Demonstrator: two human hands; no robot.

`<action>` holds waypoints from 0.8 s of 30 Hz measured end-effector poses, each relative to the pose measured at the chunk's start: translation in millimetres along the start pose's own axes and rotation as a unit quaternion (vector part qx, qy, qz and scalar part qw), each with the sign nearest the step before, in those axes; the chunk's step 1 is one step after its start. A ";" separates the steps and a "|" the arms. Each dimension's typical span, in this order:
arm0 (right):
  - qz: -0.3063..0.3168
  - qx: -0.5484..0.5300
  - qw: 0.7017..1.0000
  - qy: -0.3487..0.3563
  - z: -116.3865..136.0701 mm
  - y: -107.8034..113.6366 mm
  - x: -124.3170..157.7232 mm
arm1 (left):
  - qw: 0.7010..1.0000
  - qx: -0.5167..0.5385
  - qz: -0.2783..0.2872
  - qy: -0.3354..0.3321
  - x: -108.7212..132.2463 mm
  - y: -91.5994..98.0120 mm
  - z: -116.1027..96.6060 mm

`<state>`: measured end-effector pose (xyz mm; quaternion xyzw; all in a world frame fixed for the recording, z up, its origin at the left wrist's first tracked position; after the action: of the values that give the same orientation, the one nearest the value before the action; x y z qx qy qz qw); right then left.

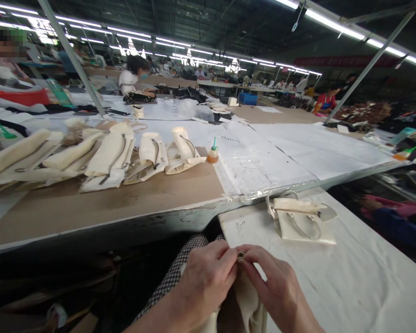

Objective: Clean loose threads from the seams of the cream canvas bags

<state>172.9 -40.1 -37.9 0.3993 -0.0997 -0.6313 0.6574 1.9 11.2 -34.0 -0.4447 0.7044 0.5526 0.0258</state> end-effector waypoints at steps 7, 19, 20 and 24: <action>0.001 0.007 1.000 -0.001 2.8 0.8 0.9 | 0.997 -0.035 -0.004 -0.070 -2.6 1.3 3.8; -0.130 0.057 0.989 -0.039 10.4 -12.0 15.7 | 0.999 0.038 0.002 -0.021 -8.4 -0.3 7.8; -0.139 0.059 0.988 -0.039 10.6 -12.7 15.3 | 0.999 0.041 0.007 -0.013 -8.8 -0.4 8.2; -0.147 0.076 0.986 -0.031 11.6 -12.7 10.3 | 0.998 0.047 0.032 0.016 -9.7 -0.9 10.9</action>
<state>157.9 -52.6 -42.3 0.4391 -0.1080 -0.7236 0.5215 3.4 25.8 -33.8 -0.4294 0.7438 0.5120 0.0179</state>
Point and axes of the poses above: each hand's wrist, its own x-axis away from the middle knuckle, its own y-axis out of the back of the hand, z = x × y, the point moved 1 cm from there along -x, towards the middle knuckle, and after that the axes turned 3 degrees about -x, right-handed, at the moved point
